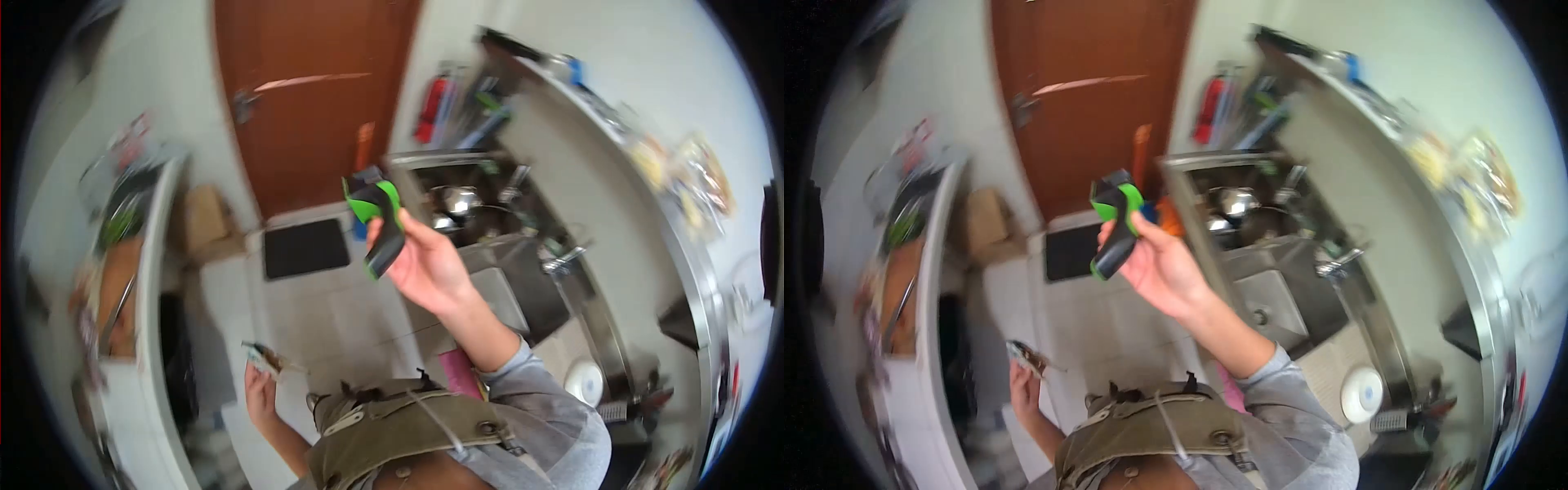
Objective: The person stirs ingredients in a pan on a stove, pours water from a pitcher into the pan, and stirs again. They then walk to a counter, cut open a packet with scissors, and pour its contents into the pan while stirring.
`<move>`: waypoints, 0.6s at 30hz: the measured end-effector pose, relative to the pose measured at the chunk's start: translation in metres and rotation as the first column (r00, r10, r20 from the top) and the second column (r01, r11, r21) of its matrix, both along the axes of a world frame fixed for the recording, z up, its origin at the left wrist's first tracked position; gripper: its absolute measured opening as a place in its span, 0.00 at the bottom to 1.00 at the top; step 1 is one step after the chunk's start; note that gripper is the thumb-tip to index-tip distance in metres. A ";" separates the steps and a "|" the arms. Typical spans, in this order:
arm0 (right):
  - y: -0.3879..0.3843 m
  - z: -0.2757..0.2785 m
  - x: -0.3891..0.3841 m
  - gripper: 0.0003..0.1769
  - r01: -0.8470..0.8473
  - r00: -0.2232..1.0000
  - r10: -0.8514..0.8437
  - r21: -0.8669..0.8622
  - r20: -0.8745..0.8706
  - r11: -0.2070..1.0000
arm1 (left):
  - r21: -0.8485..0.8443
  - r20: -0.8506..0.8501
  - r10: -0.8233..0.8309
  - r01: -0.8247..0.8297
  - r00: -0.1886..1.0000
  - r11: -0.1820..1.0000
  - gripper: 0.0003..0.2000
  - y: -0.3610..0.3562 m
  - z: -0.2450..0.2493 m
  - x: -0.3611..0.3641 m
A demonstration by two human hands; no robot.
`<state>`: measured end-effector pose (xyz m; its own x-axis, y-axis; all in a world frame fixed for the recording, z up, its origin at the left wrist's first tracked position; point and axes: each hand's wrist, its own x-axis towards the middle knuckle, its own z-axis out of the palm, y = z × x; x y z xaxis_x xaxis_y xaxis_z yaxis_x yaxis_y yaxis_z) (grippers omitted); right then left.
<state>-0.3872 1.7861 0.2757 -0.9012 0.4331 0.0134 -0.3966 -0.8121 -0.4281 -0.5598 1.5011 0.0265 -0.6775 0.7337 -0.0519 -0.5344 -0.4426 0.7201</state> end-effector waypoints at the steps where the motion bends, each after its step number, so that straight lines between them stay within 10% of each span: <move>1: 0.022 0.010 0.013 0.19 0.172 0.973 -0.209 0.289 0.101 0.942 | 0.001 -0.013 -0.124 0.124 0.992 0.992 0.27 0.035 0.009 0.001; 5: 0.120 0.061 0.065 0.15 0.453 0.574 -0.763 0.892 -0.299 -0.009 | -0.052 -0.062 -0.449 0.446 0.891 0.893 0.26 0.146 0.012 -0.010; 6: 0.155 0.071 0.082 0.19 0.217 0.313 -0.867 0.918 -0.388 -0.332 | -0.112 -0.054 -0.500 0.493 0.864 0.863 0.26 0.173 0.013 -0.014; 8: 0.210 0.106 0.111 0.21 -0.097 0.014 -0.790 0.786 -0.613 -0.611 | -0.184 -0.054 -0.562 0.545 0.825 0.818 0.26 0.222 0.013 -0.027; 11: 0.295 0.146 0.158 0.20 -0.214 -0.161 -0.709 0.726 -0.686 -0.654 | -0.221 -0.055 -0.640 0.616 0.766 0.756 0.22 0.282 0.001 -0.031; 13: 0.350 0.179 0.175 0.20 -0.091 -0.233 -0.866 0.896 -0.443 -0.434 | -0.229 -0.060 -0.682 0.655 0.729 0.720 0.21 0.339 -0.005 -0.040; 18: 0.493 0.242 0.185 0.13 0.485 0.004 -0.992 0.867 -0.129 -0.111 | -0.271 -0.062 -0.777 0.738 0.627 0.618 0.21 0.474 0.028 -0.062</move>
<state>-0.2023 2.2790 0.5172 0.1954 0.8445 0.4986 -0.0214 0.5119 -0.8588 -0.6215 1.9747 0.0543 0.1040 0.9729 -0.2066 -0.4832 0.2310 0.8445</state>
